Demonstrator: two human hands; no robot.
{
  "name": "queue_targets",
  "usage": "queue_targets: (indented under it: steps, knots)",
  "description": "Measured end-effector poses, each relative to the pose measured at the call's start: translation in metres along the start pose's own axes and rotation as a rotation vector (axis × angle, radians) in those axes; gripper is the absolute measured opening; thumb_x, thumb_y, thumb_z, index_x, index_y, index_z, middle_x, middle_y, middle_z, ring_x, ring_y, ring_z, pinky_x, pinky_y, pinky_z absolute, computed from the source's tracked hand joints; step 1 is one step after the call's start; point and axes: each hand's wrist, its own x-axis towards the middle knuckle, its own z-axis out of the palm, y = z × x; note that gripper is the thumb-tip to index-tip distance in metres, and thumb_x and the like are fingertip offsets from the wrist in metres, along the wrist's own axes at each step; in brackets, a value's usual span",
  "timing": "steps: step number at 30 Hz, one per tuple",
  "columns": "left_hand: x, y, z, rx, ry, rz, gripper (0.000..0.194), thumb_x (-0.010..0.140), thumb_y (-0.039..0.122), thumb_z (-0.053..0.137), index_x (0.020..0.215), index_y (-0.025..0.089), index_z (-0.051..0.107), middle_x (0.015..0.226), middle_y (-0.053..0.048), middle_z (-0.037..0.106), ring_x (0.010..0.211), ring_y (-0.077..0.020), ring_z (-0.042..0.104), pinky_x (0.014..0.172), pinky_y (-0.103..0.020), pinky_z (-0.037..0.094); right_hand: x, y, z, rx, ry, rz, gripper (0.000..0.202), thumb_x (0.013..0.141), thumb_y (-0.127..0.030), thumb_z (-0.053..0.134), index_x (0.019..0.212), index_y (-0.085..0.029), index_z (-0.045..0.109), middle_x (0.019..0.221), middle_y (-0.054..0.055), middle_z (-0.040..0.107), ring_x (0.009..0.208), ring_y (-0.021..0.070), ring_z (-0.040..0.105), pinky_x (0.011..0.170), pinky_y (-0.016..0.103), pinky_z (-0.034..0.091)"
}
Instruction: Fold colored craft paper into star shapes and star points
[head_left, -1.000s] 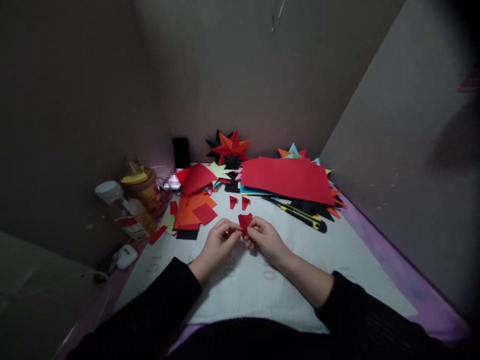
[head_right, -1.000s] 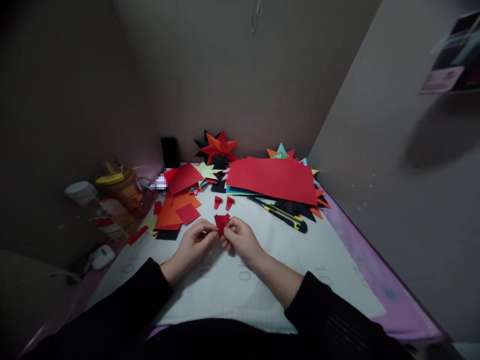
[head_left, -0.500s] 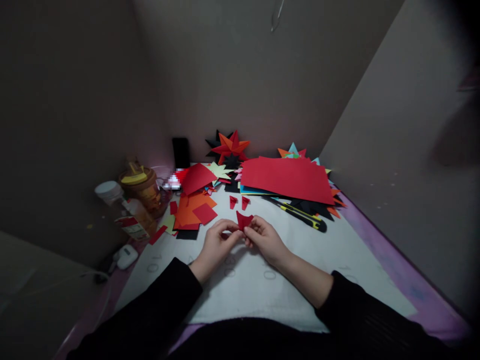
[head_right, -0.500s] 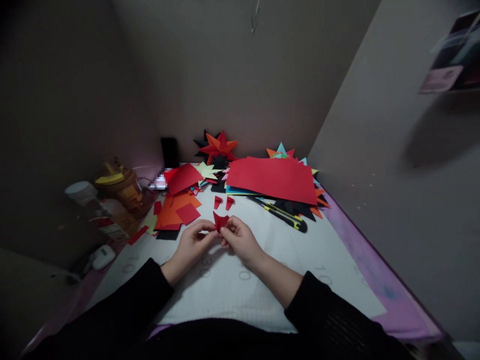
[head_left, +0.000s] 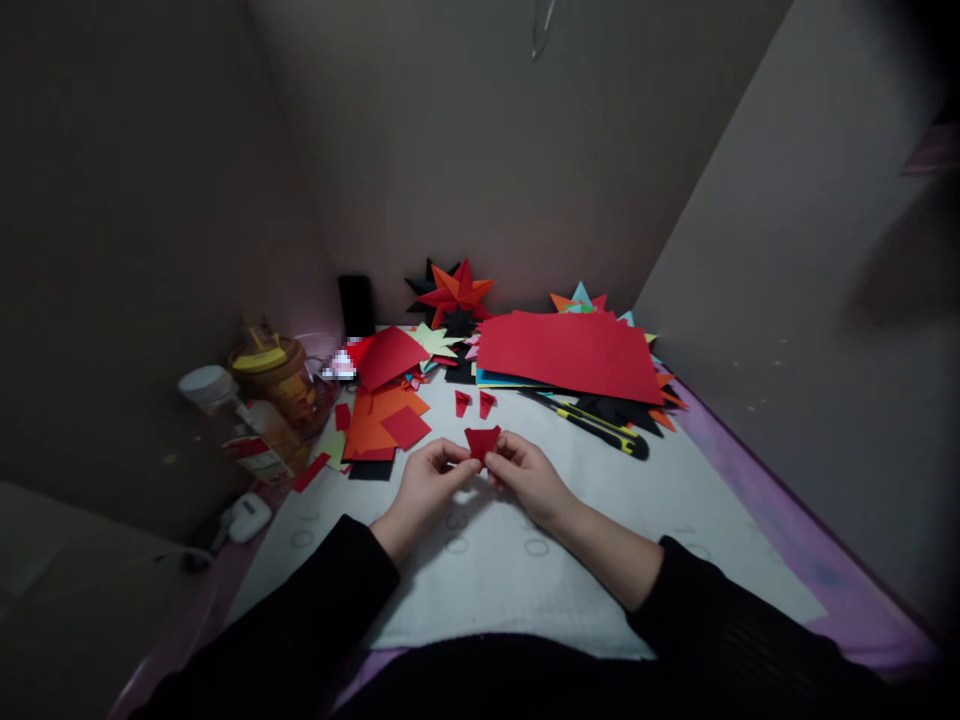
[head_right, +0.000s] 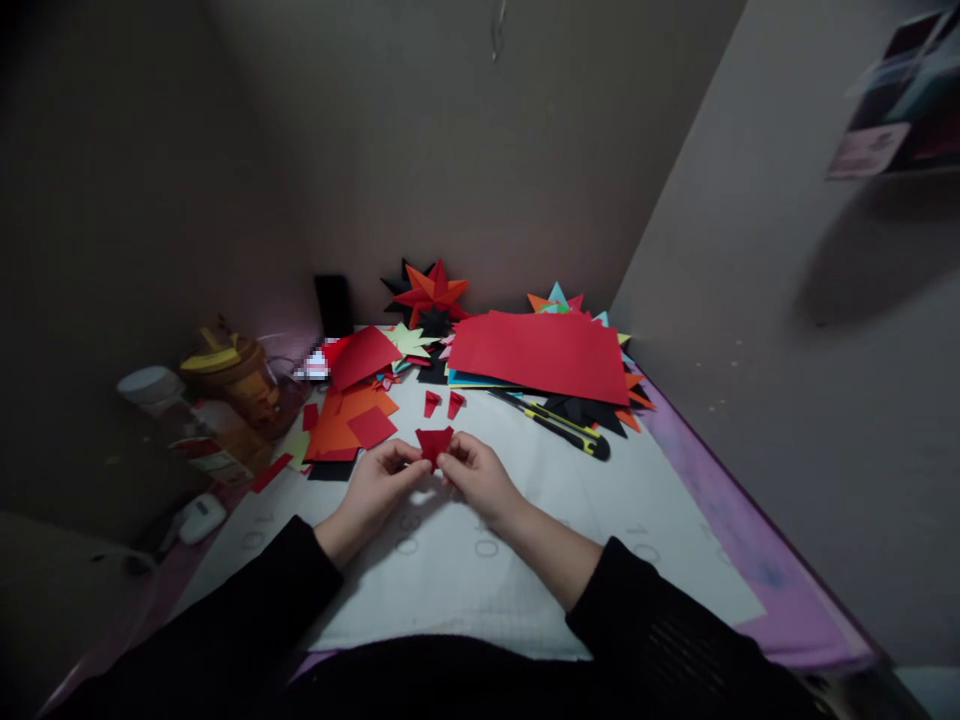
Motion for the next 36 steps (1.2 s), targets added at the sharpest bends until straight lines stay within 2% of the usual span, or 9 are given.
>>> queue_targets:
  steps: [3, 7, 12, 16, 19, 25, 33, 36]
  knots:
    - [0.0, 0.001, 0.001, -0.055, -0.003, -0.034, 0.021, 0.065, 0.027, 0.075, 0.074, 0.017, 0.058, 0.065, 0.0, 0.061, 0.059, -0.011, 0.056, 0.057, -0.023, 0.041, 0.0, 0.001, 0.0, -0.015, -0.02, 0.002, 0.023, 0.074, -0.04, 0.061, 0.072, -0.019, 0.05, 0.058, -0.004, 0.052, 0.05, 0.0096, 0.045, 0.048, 0.022, 0.033]
    - [0.001, 0.0, 0.002, -0.121, -0.06, -0.069, 0.025, 0.067, 0.027, 0.074, 0.083, 0.016, 0.059, 0.07, -0.002, 0.063, 0.062, -0.011, 0.058, 0.059, -0.024, 0.042, 0.0, 0.0, 0.001, -0.062, -0.034, -0.012, 0.024, 0.074, -0.041, 0.061, 0.072, -0.018, 0.051, 0.06, -0.004, 0.052, 0.052, 0.0095, 0.044, 0.049, 0.022, 0.033]
    - [0.001, -0.001, 0.003, -0.138, -0.006, -0.083, 0.023, 0.067, 0.025, 0.073, 0.067, 0.015, 0.052, 0.059, 0.002, 0.056, 0.054, -0.0079, 0.051, 0.053, -0.021, 0.037, 0.0, 0.002, 0.003, -0.165, -0.029, -0.015, 0.021, 0.074, -0.036, 0.059, 0.068, -0.02, 0.047, 0.056, -0.006, 0.047, 0.049, 0.0095, 0.041, 0.047, 0.022, 0.032]
    - [0.0, -0.001, 0.003, -0.146, -0.016, -0.092, 0.026, 0.067, 0.026, 0.073, 0.066, 0.016, 0.05, 0.057, 0.003, 0.055, 0.052, -0.0076, 0.049, 0.051, -0.02, 0.036, 0.0, 0.007, 0.004, -0.28, -0.025, -0.03, 0.018, 0.077, -0.033, 0.054, 0.067, -0.02, 0.045, 0.054, -0.006, 0.044, 0.049, 0.0101, 0.039, 0.046, 0.022, 0.03]
    - [0.001, -0.003, 0.001, -0.069, -0.023, -0.084, 0.026, 0.071, 0.032, 0.07, 0.064, 0.016, 0.05, 0.055, 0.003, 0.053, 0.048, -0.0076, 0.047, 0.048, -0.02, 0.034, 0.0, 0.008, 0.003, -0.372, -0.032, -0.046, 0.017, 0.078, -0.03, 0.051, 0.066, -0.02, 0.044, 0.054, -0.006, 0.043, 0.051, 0.0105, 0.039, 0.048, 0.023, 0.03]
    - [0.003, -0.006, -0.003, 0.075, 0.074, -0.034, 0.027, 0.077, 0.036, 0.062, 0.063, 0.016, 0.051, 0.053, 0.004, 0.048, 0.047, -0.0066, 0.043, 0.046, -0.019, 0.032, -0.002, 0.0, 0.005, -0.447, -0.056, -0.071, 0.019, 0.078, -0.027, 0.049, 0.063, -0.02, 0.04, 0.056, -0.006, 0.039, 0.054, 0.0104, 0.036, 0.052, 0.023, 0.029]
    - [0.008, -0.001, -0.009, 0.05, 0.254, 0.019, 0.024, 0.077, 0.038, 0.061, 0.072, 0.015, 0.058, 0.061, 0.003, 0.054, 0.053, -0.0077, 0.046, 0.051, -0.019, 0.036, -0.003, -0.005, 0.002, -0.503, -0.057, -0.042, 0.018, 0.076, -0.026, 0.051, 0.061, -0.02, 0.042, 0.055, -0.005, 0.042, 0.054, 0.0107, 0.037, 0.053, 0.023, 0.029]
    - [0.01, -0.003, -0.01, -0.039, 0.258, 0.065, 0.022, 0.074, 0.035, 0.065, 0.083, 0.017, 0.057, 0.079, -0.001, 0.06, 0.068, -0.0103, 0.054, 0.058, -0.02, 0.042, -0.002, -0.003, -0.001, -0.505, -0.047, -0.032, 0.017, 0.074, -0.027, 0.052, 0.061, -0.019, 0.044, 0.057, -0.005, 0.043, 0.055, 0.0105, 0.037, 0.053, 0.023, 0.03]
